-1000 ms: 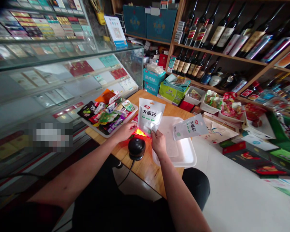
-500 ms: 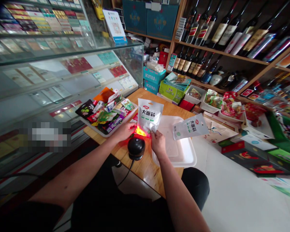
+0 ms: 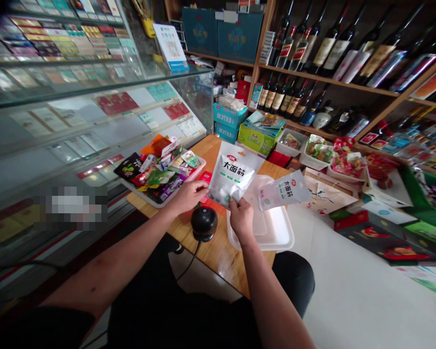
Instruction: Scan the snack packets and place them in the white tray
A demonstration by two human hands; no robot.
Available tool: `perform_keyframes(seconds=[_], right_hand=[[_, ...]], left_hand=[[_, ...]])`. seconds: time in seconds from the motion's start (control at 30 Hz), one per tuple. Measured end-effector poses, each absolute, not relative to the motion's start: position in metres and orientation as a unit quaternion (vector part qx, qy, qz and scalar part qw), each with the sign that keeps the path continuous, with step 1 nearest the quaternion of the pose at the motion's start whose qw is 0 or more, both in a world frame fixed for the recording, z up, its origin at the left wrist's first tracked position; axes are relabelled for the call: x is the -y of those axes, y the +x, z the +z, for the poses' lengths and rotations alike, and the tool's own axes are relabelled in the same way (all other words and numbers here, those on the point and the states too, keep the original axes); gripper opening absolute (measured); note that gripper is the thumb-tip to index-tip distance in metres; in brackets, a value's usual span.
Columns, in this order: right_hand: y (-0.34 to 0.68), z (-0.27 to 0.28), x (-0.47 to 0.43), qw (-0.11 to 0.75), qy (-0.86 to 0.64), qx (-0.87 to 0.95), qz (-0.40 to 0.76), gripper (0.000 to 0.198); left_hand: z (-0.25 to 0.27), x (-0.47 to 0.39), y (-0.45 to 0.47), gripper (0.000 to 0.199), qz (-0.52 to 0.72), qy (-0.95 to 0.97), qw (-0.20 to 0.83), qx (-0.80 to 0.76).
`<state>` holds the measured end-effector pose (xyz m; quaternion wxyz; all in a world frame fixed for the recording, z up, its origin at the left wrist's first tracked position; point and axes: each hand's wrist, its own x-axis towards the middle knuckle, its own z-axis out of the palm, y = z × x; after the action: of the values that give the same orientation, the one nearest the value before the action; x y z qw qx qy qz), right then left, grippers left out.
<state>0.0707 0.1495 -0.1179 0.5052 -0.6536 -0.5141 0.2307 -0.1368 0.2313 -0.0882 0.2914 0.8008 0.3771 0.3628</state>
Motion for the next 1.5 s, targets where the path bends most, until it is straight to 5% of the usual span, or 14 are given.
perform_keyframes(seconds=[0.33,0.93,1.2,1.5], right_hand=[[0.088,-0.108,-0.130,0.570,-0.615,0.489,0.240,0.036],[0.140,-0.126,-0.078,0.548,-0.686,0.417,0.234,0.038],[0.169,-0.148,-0.063,0.532,-0.694,0.479,0.080,0.027],[0.184,-0.167,-0.053,0.501,-0.727,0.467,0.054,0.029]], left_hand=[[-0.055,-0.210,-0.107,0.025,0.374,0.780,0.355,-0.354],[-0.063,-0.182,-0.047,0.019,0.315,0.817,0.351,-0.331],[-0.085,-0.189,-0.010,0.013,0.322,0.848,0.300,-0.296],[-0.110,-0.193,0.019,0.017,0.288,0.843,0.329,-0.315]])
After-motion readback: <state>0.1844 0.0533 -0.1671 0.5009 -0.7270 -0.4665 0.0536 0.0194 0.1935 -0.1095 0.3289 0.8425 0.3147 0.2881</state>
